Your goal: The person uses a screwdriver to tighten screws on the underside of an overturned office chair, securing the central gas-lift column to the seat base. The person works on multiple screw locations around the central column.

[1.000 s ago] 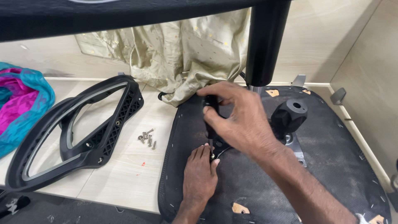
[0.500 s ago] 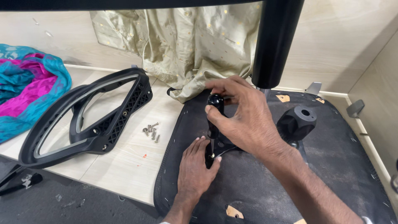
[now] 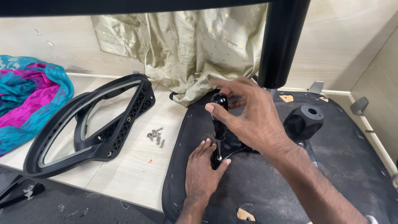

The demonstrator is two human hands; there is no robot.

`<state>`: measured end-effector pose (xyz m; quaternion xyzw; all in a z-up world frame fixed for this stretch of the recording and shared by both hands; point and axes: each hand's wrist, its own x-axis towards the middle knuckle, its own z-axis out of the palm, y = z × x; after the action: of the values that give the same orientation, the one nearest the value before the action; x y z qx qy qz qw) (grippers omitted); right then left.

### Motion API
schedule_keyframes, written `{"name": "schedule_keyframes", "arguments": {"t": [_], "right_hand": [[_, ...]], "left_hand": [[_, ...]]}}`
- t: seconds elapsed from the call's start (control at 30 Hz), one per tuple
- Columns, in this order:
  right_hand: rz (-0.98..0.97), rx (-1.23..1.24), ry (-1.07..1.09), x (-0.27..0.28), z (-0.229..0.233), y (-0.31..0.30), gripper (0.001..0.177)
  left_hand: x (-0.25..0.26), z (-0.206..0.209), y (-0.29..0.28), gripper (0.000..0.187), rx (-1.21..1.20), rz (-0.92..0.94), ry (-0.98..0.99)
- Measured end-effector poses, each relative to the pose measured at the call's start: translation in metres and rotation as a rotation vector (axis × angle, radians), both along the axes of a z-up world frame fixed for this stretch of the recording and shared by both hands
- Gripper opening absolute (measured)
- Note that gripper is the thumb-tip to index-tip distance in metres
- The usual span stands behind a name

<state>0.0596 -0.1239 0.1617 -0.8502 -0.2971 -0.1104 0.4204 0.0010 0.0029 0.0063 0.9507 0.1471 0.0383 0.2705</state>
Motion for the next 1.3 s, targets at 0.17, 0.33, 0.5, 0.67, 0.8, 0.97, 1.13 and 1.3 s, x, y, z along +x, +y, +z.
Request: {"name": "schedule_keyframes", "arguments": {"t": [0.17, 0.33, 0.5, 0.67, 0.8, 0.97, 1.13, 1.3], "right_hand": [[0.038, 0.032, -0.024, -0.0010, -0.0051, -0.0027, 0.041], [-0.004, 0.010, -0.230, -0.0037, -0.0072, -0.0038, 0.040], [-0.027, 0.020, -0.103, -0.0006, -0.0065, -0.0039, 0.036], [0.026, 0.079, -0.036, 0.0012, -0.0072, -0.0061, 0.038], [0.038, 0.054, -0.237, -0.0020, -0.0064, -0.0035, 0.033], [-0.030, 0.023, -0.138, -0.0029, -0.0035, -0.0015, 0.031], [0.048, 0.113, -0.154, 0.0000, -0.0049, -0.0069, 0.033], [0.034, 0.069, -0.216, -0.0005, -0.0052, -0.0093, 0.026]], "left_hand": [[0.0007, -0.0029, 0.0004, 0.075, 0.010, 0.000, -0.013], [0.0017, -0.0036, 0.0005, 0.074, 0.004, 0.003, -0.007], [0.0020, -0.0054, 0.0013, 0.074, 0.003, 0.001, -0.018], [0.0025, -0.0060, 0.0008, 0.073, 0.001, 0.007, -0.015], [0.0023, -0.0060, 0.0009, 0.074, -0.001, 0.008, -0.006], [0.0022, -0.0059, 0.0011, 0.072, 0.009, 0.008, -0.016], [0.0031, -0.0045, 0.0003, 0.073, 0.018, 0.010, -0.017], [0.0017, -0.0032, -0.0001, 0.072, -0.001, 0.016, -0.046]]}}
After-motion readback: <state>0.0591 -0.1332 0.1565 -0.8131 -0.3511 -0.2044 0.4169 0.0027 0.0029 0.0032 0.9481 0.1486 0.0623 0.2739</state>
